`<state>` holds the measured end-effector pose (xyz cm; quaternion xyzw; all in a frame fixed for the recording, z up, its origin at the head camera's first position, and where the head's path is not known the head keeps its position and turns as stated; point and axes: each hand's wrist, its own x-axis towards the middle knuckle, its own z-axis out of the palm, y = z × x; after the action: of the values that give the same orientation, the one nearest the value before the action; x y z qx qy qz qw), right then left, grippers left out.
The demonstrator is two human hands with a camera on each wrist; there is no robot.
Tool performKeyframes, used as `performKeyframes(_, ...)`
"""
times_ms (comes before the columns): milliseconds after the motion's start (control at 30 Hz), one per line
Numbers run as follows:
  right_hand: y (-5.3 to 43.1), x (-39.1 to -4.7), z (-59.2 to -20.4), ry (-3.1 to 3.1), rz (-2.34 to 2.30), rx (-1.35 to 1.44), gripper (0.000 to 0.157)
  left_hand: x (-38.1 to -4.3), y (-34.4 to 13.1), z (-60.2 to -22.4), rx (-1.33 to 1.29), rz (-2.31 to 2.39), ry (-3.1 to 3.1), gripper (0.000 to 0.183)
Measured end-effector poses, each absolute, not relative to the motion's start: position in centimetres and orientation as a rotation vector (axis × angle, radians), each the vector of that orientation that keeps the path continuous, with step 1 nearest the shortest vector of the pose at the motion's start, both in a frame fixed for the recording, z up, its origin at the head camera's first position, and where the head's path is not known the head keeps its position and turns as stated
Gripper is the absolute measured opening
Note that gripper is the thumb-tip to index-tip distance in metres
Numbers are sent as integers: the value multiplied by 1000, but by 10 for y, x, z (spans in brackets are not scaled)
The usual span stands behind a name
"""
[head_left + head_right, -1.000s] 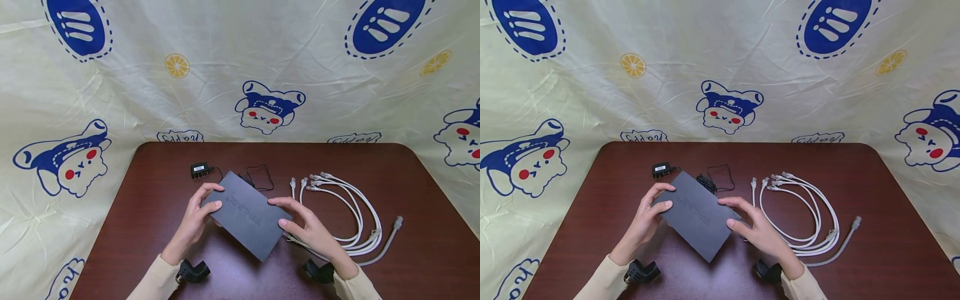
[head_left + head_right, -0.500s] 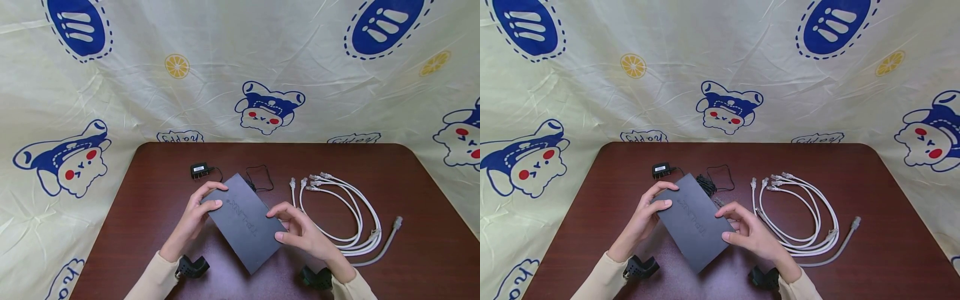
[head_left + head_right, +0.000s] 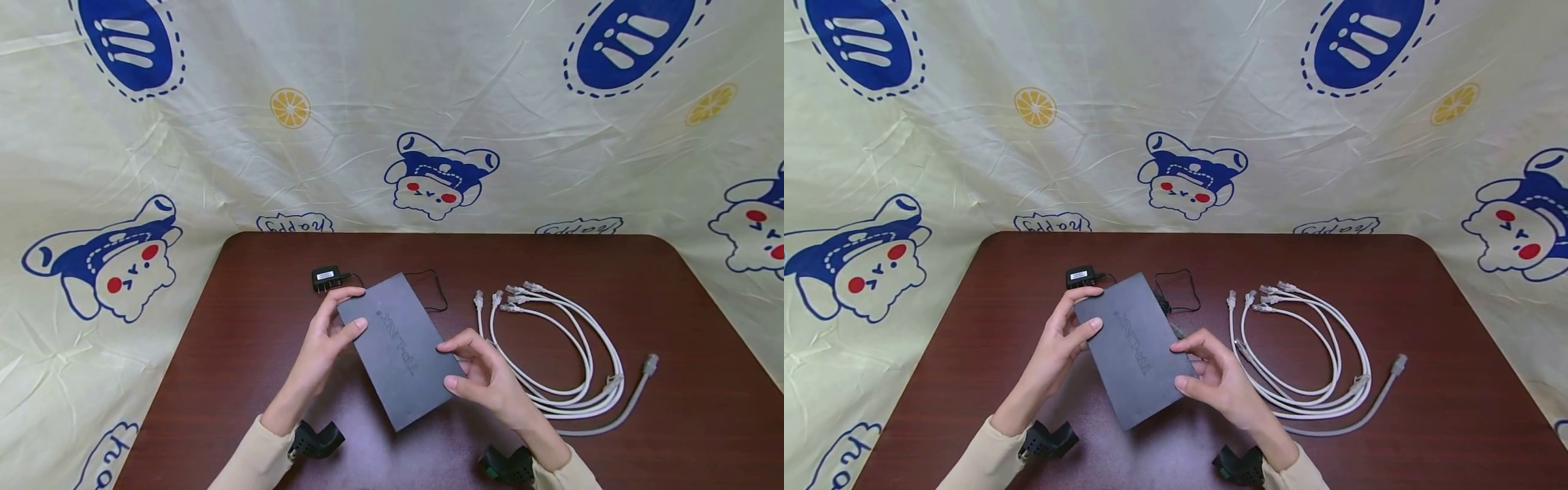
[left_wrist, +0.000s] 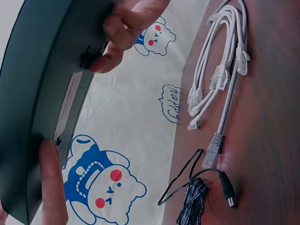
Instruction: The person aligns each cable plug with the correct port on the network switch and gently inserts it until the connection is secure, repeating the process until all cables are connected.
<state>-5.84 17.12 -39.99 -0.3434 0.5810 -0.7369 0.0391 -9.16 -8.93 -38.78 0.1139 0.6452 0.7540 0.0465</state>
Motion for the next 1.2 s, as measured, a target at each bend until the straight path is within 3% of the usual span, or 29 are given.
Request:
performKeyframes(700, 143, -48, -406, 1910, -2406, -924, 45, -75, -64, -387, 400, 2252, 1913, 63)
performKeyframes(1200, 145, -47, -402, 1871, -2221, -806, 42, -81, -67, -388, 340, 2244, 1990, 60)
